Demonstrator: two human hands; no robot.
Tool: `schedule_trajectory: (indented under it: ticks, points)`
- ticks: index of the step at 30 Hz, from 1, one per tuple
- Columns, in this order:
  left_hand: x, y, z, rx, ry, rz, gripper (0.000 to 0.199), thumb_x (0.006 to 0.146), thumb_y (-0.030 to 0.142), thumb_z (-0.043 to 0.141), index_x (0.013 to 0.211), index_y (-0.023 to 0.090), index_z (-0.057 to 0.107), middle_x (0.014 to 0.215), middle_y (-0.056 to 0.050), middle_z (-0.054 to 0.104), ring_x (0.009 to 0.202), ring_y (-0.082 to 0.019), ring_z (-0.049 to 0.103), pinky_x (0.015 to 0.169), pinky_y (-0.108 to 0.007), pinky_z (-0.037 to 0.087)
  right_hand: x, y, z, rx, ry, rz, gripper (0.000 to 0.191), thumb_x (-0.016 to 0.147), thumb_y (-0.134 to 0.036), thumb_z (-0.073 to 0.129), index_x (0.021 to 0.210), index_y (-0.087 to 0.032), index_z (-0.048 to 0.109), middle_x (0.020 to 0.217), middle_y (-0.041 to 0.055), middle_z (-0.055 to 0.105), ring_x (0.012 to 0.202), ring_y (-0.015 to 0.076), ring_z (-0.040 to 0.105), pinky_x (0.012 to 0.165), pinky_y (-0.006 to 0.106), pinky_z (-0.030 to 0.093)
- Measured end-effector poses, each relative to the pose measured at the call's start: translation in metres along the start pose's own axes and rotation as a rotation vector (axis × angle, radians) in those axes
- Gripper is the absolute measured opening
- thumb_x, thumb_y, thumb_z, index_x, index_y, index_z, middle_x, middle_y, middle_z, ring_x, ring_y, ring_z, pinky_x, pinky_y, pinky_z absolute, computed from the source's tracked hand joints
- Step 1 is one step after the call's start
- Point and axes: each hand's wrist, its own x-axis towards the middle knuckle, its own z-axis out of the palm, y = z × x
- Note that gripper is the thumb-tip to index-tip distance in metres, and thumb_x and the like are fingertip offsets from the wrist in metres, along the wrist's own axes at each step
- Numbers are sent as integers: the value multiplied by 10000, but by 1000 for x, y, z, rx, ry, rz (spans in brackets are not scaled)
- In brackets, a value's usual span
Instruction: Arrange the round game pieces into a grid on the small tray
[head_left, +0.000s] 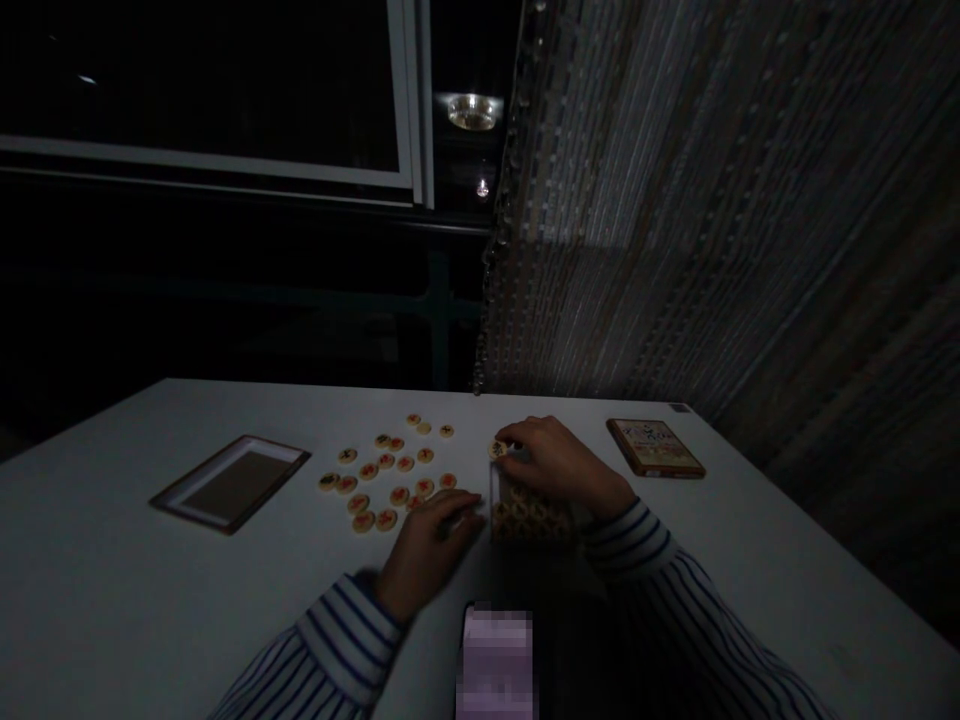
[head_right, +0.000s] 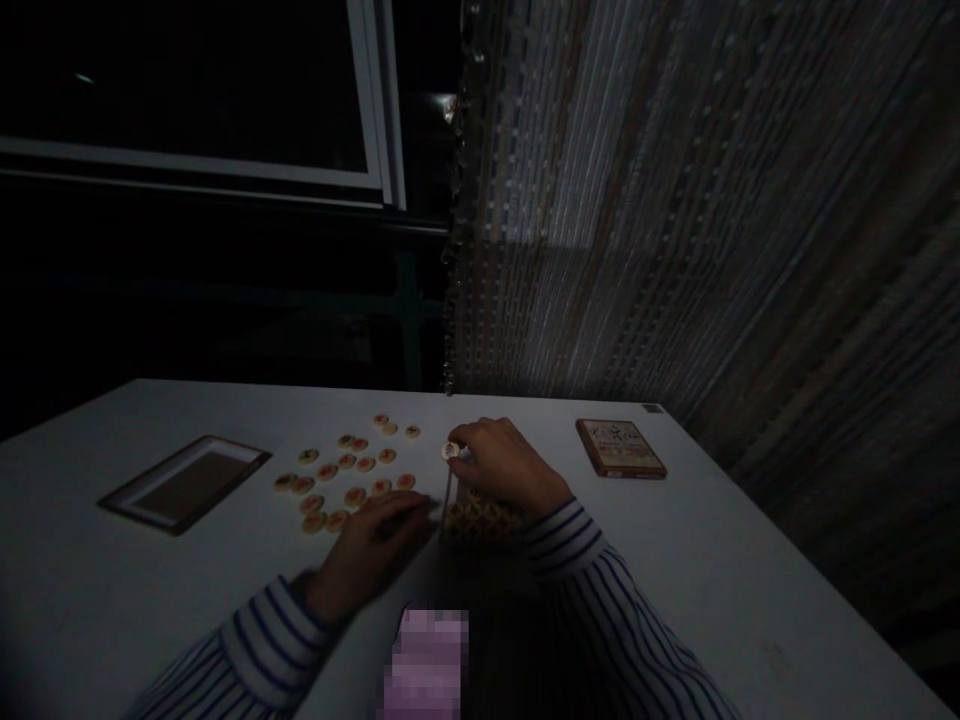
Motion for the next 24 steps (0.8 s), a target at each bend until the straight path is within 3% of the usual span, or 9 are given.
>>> schedule_trajectory:
  ticks: [10,24]
  points:
    - [-3,3,6,93,-155,45,228,766,252,521,967,212,619,950,-60,639,881,-181,575,805,-317,457,-1,6,8,-18,-80,19,310,816,-349,471,1050,-189,597,974,65,655,904,181,582,814,264,346]
    - [-4,4,5,172,-213,93,249,784,219,483,1000,230,607,963,-53,629,907,-179,566,815,-300,438,0,9,28,-165,-220,29,289,827,-353,426,914,-174,636,881,96,671,841,206,604,726,279,360]
